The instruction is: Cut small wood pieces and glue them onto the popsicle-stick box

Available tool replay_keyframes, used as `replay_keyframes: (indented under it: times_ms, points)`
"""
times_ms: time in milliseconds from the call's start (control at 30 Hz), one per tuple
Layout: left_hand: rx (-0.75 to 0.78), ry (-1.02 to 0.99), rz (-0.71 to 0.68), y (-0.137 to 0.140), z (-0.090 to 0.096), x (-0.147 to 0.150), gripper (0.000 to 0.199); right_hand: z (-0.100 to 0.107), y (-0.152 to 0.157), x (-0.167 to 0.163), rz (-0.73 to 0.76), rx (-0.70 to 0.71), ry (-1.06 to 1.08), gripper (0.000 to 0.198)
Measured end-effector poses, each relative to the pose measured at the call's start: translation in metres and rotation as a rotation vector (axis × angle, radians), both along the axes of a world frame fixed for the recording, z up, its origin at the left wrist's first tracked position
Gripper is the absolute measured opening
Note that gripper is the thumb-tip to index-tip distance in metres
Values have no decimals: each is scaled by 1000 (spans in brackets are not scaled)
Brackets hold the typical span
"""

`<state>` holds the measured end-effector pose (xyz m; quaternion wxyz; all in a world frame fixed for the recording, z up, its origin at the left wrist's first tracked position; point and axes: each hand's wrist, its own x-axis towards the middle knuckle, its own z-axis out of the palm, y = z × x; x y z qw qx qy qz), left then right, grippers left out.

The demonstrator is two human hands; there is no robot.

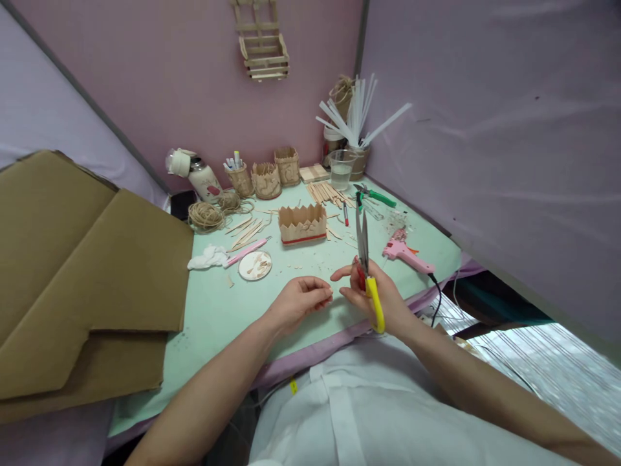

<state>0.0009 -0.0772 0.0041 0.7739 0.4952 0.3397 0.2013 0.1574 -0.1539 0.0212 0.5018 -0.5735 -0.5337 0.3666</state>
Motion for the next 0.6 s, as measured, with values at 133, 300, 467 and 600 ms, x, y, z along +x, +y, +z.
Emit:
replay_keyframes:
  times_ms: [133, 300, 467, 600]
  points:
    - [-67, 22, -33, 0, -1, 0, 21, -14, 3, -5, -9, 52, 5, 21]
    - [-129, 5, -18, 1, 1, -1, 26, -29, 6, -8, -47, 101, 17, 23]
    - [-152, -5, 2, 1, 1, 0, 26, -30, 6, -11, -72, 101, 21, 25]
    - [12, -6, 81, 1, 1, 1, 21, -22, 3, -7, -74, 48, -46, 28]
